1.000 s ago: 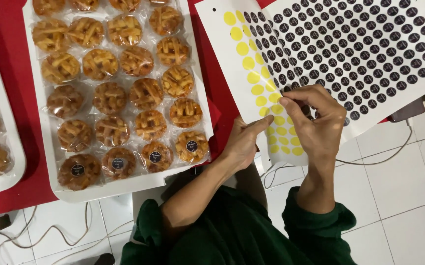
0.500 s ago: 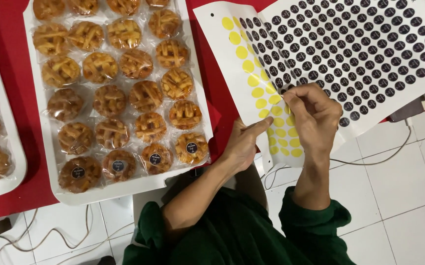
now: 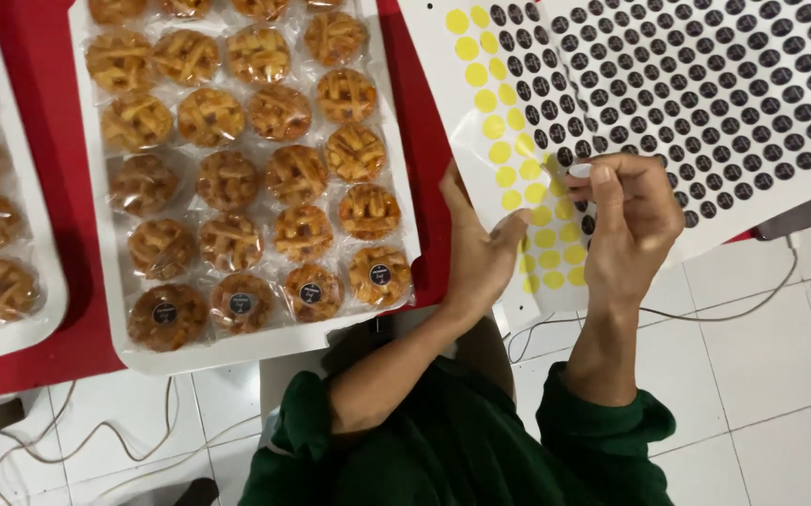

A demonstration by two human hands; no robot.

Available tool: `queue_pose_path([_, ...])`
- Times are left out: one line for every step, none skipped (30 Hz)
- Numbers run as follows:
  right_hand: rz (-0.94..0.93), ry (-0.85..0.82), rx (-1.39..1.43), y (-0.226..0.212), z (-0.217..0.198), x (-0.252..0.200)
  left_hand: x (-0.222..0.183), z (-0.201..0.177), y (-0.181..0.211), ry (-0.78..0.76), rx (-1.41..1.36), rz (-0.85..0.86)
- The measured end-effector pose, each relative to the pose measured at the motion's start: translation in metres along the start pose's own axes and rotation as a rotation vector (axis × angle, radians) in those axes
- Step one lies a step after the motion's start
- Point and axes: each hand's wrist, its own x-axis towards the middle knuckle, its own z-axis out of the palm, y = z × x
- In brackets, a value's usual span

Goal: Peeling stickers from a sheet and applying them to the plastic wrap of individually packaged baked goods on a tray.

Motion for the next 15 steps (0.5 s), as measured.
queue_pose_path([0.001, -0.014, 0.010, -0.001, 0.002, -0.002, -0.002, -0.003, 0.010, 0.016, 0.004, 0.006])
queue_pose_path([0.030, -0.046, 0.011, -0.001, 0.006, -0.003, -0.004, -0.007, 0.021, -0.035, 0.053, 0.065])
queue_pose_path([0.059, -0.078, 0.011, -0.002, 0.010, -0.004, -0.006, -0.012, 0.031, -0.085, 0.103, 0.124])
queue_pose_path([0.058, -0.100, 0.030, -0.001, 0.013, -0.005, -0.010, -0.016, 0.037, -0.060, 0.114, 0.134])
queue_pose_path([0.097, -0.103, -0.004, -0.001, 0.017, -0.006, -0.015, -0.020, 0.042, -0.103, 0.344, 0.255])
queue_pose_path([0.134, -0.107, -0.037, 0.000, 0.022, -0.008, -0.020, -0.024, 0.047, -0.145, 0.579, 0.368])
queue_pose_path([0.132, -0.130, -0.018, 0.009, 0.021, -0.009, -0.025, -0.035, 0.056, -0.119, 0.594, 0.371])
queue_pose_path([0.115, -0.119, -0.053, 0.019, 0.022, -0.010, -0.030, -0.046, 0.064, -0.196, 0.689, 0.422])
queue_pose_path([0.098, -0.108, -0.089, 0.029, 0.023, -0.010, -0.036, -0.056, 0.073, -0.275, 0.786, 0.468])
queue_pose_path([0.095, -0.129, -0.072, 0.029, 0.026, -0.009, -0.034, -0.072, 0.090, -0.250, 0.800, 0.469])
queue_pose_path([0.081, -0.147, -0.032, 0.029, 0.028, -0.008, -0.032, -0.087, 0.107, -0.199, 0.914, 0.482])
queue_pose_path([0.068, -0.164, 0.006, 0.029, 0.030, -0.007, -0.033, -0.103, 0.125, -0.149, 1.027, 0.491])
queue_pose_path([0.067, -0.184, 0.023, 0.025, 0.032, -0.006, -0.029, -0.126, 0.135, -0.126, 1.041, 0.489])
queue_pose_path([0.005, -0.218, -0.034, 0.021, 0.032, -0.005, -0.026, -0.149, 0.144, -0.004, 1.123, 0.560])
queue_pose_path([-0.058, -0.252, -0.090, 0.018, 0.032, -0.004, -0.023, -0.172, 0.154, 0.120, 1.203, 0.630])
